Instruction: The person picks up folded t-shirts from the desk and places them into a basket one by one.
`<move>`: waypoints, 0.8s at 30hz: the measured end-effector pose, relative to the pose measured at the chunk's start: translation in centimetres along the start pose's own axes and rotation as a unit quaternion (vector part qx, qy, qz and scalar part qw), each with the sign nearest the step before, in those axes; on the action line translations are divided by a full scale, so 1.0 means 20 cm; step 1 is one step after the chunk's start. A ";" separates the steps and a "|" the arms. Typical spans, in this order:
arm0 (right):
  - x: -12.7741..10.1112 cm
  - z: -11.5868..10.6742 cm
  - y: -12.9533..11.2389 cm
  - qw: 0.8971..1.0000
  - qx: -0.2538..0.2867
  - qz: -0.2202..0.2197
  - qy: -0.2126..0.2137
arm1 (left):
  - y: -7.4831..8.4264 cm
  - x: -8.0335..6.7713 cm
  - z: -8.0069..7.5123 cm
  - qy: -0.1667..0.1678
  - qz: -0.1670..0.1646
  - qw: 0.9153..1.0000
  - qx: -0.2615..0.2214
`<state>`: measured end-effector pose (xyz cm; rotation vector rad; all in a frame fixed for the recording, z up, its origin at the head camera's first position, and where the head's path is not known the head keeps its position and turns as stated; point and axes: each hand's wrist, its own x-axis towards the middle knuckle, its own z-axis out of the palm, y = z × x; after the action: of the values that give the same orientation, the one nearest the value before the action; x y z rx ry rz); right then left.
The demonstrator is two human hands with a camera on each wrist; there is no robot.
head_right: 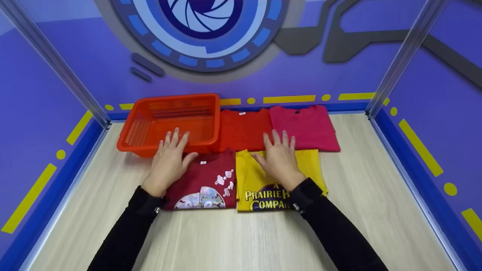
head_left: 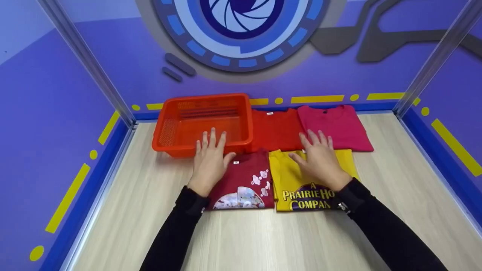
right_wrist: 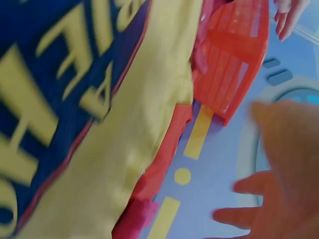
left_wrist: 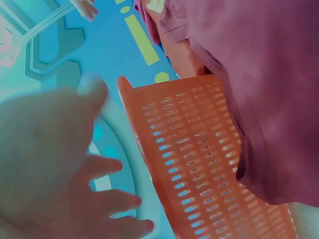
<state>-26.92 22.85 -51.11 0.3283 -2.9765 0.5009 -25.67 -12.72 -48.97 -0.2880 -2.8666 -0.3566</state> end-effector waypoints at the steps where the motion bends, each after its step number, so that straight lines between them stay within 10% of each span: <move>1: 0.00 0.00 -0.01 1.000 0.006 -0.006 0.010 | -0.01 -0.01 0.00 0.039 0.005 0.999 0.005; 6: 0.01 0.00 -0.07 0.997 0.057 -0.029 0.045 | -0.07 -0.05 -0.01 0.164 -0.005 0.986 0.006; 16: 0.14 0.08 -0.28 0.990 0.082 -0.040 -0.106 | -0.31 -0.07 0.08 -0.041 -0.117 0.991 -0.042; 24: 0.25 0.22 -0.43 0.992 -0.033 -0.070 -0.099 | -0.39 -0.02 0.17 -0.073 -0.146 0.985 -0.049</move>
<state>-30.08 12.45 -51.84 0.6101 -3.1207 0.3722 -27.73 -19.22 -54.02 0.0968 -3.0447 -0.5521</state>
